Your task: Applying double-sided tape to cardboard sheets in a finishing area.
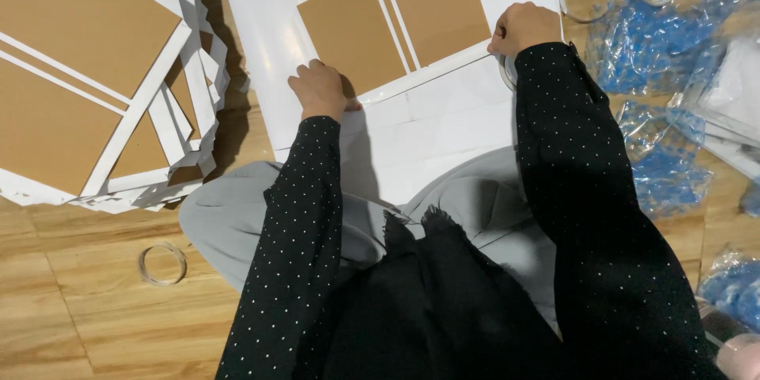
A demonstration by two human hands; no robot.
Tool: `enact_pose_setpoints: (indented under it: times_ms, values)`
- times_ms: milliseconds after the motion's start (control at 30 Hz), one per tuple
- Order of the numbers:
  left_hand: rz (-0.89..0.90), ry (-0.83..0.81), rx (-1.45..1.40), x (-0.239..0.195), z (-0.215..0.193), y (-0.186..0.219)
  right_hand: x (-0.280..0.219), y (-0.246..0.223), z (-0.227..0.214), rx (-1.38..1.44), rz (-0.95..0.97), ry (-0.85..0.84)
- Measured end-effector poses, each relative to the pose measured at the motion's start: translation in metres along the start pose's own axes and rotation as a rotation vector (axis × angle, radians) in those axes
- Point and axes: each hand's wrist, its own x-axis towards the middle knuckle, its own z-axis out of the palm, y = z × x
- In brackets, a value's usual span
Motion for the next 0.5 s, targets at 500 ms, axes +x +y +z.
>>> enact_pose_setpoints:
  times_ms: [500]
  values:
    - [0.001, 0.132, 0.021, -0.003, 0.016, -0.001, -0.014, -0.027, -0.007, -0.080, 0.164, -0.041]
